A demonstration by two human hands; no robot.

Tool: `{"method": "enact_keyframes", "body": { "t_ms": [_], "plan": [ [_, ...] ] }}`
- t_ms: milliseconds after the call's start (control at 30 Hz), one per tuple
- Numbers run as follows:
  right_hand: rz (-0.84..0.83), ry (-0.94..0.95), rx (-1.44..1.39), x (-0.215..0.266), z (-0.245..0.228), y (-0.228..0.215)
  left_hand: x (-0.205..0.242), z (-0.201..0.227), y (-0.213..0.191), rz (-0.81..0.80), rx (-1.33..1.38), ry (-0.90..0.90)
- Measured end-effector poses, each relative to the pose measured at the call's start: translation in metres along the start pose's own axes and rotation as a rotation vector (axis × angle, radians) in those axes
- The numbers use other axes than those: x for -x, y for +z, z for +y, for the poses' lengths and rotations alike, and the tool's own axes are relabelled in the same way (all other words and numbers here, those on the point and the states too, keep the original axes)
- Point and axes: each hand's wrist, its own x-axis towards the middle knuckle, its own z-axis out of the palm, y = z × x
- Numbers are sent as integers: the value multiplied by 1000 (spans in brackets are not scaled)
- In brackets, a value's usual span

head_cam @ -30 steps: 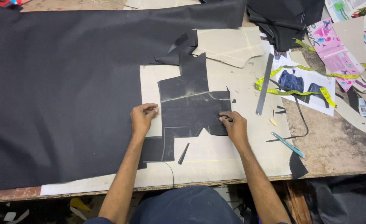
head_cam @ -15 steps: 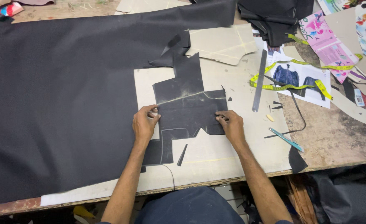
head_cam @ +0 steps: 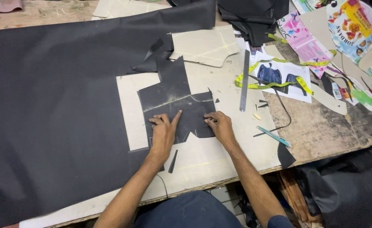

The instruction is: The person measures and marks a piece of black fabric using a ruler and chalk, then cuts along the marked lines with a rotary cutter. The person also handles a separate small fabric piece and places it on the main fabric.

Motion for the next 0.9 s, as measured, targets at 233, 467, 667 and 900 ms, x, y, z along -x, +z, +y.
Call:
{"method": "enact_keyframes", "body": {
  "t_ms": [233,467,667,900],
  "plan": [
    [-6,12,-7,0,-5,-5,-29,4,-36,-408,-151,225],
    [-112,35,-27,9,-6,-19,-49,5,-42,-589,-17,265],
    [282,-101,572,49,67,-124,-53,8,-33,-520,38,281],
    [170,56,669,93,125,-162,-49,25,-42,-375,-11,312]
  ]
}}
